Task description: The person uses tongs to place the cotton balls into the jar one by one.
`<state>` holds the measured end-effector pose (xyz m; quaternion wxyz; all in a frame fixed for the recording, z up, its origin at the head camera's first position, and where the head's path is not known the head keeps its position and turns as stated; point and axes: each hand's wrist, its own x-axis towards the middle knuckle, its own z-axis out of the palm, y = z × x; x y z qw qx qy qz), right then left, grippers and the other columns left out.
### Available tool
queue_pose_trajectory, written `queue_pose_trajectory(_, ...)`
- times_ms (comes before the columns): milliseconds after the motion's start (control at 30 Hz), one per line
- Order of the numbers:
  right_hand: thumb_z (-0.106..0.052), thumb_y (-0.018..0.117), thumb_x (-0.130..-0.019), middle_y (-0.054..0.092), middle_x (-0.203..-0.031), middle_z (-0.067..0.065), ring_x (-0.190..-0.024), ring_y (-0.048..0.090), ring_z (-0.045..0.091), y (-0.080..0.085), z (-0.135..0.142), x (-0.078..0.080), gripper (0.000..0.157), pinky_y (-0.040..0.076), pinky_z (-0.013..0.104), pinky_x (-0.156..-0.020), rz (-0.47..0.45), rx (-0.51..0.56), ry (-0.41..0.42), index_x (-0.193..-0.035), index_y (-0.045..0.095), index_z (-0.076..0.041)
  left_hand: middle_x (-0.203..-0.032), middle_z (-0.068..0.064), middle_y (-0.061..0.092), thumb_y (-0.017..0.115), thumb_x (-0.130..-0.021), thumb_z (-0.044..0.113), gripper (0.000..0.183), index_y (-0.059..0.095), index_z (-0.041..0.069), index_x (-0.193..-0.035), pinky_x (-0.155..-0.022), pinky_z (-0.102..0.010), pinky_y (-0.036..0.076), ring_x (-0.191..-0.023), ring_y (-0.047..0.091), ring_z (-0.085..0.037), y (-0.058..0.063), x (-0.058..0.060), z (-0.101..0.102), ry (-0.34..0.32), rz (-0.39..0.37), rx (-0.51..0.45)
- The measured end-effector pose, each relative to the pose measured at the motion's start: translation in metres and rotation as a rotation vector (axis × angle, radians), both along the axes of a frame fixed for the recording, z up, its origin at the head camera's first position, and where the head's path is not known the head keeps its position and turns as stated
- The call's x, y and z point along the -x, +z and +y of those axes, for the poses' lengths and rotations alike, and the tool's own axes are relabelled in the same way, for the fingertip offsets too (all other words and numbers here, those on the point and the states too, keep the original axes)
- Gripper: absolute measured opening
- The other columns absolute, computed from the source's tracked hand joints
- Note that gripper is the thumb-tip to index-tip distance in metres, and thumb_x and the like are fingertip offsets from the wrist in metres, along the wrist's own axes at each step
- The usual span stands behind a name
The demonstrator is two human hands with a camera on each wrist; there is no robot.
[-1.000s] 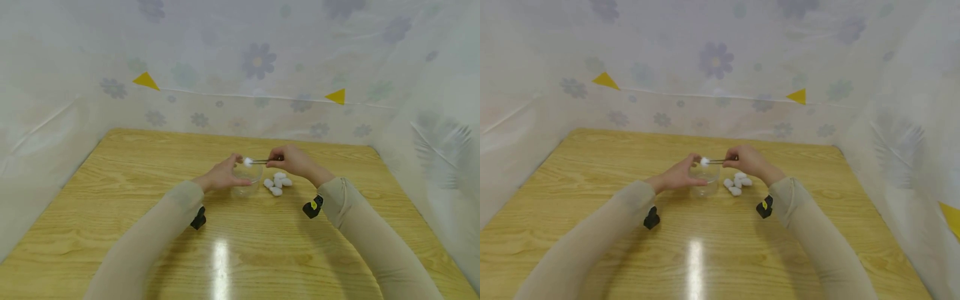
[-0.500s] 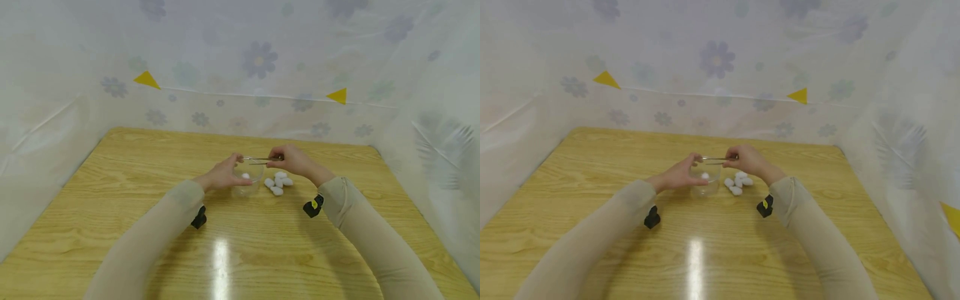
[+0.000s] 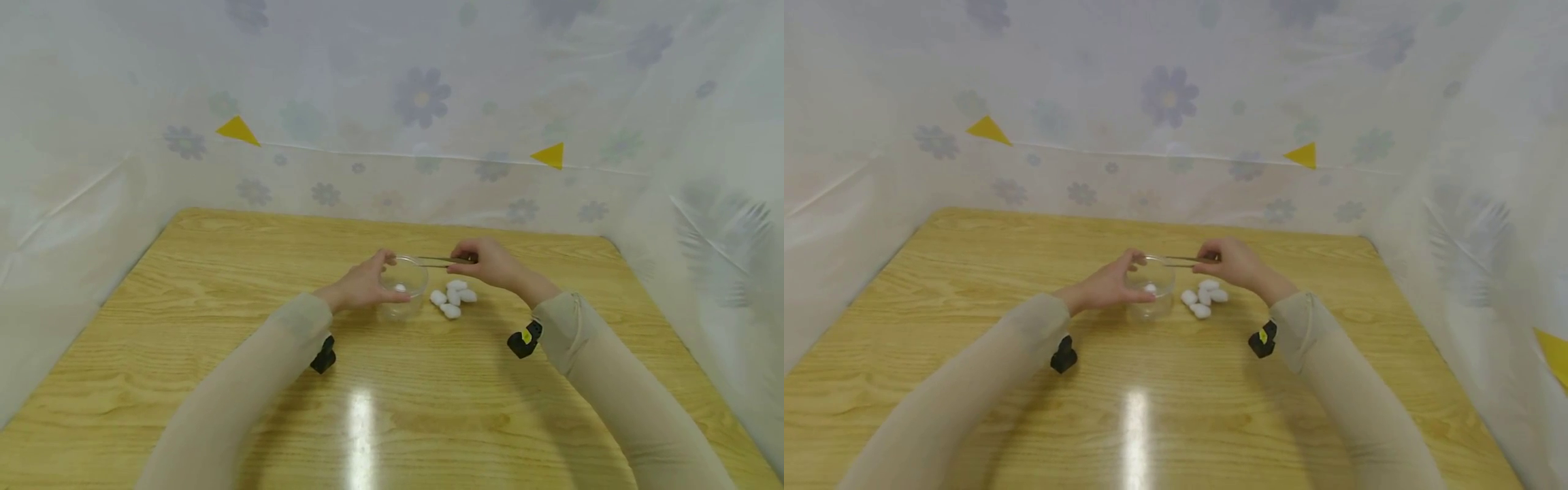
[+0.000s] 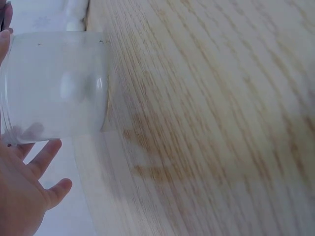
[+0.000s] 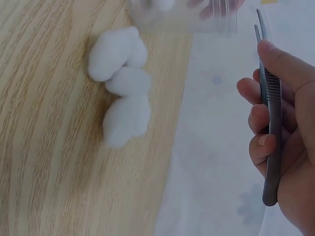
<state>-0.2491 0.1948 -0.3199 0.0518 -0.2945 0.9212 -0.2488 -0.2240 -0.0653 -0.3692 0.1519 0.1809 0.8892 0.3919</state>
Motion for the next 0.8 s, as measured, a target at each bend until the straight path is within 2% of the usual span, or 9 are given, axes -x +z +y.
queue_pose_trajectory(267,-0.02,0.066,-0.088,0.065,-0.085,0.007,-0.062,0.048,0.015,-0.003,0.014,-0.002,0.016,0.041,0.029,-0.058,-0.015,-0.004,-0.034,-0.097,0.068,-0.007,-0.147,-0.005,0.036,0.073,-0.076,0.049,0.087,0.027,0.015,-0.141,-0.108,-0.047,0.035,-0.135,0.035,-0.027,0.0,0.0,0.0,-0.014,0.002,-0.004)
queue_pose_trajectory(467,-0.023,0.065,-0.089,0.066,-0.09,0.008,-0.067,0.051,0.014,-0.007,0.027,-0.004,0.027,0.042,0.029,-0.06,-0.021,-0.03,-0.058,-0.106,0.067,-0.003,-0.146,-0.006,0.037,0.074,-0.076,0.048,0.088,0.027,0.013,-0.141,-0.108,-0.047,0.034,-0.135,0.036,-0.028,-0.001,0.001,0.001,-0.017,0.009,-0.005)
queue_pose_trajectory(800,-0.023,0.066,-0.088,0.065,-0.085,0.007,-0.064,0.049,0.013,-0.012,0.045,-0.006,0.026,0.04,0.027,-0.055,-0.024,-0.037,-0.087,-0.105,0.068,-0.003,-0.146,-0.006,0.037,0.074,-0.075,0.049,0.089,0.027,0.013,-0.142,-0.108,-0.047,0.035,-0.135,0.036,-0.028,-0.001,0.0,0.003,-0.02,0.019,-0.011)
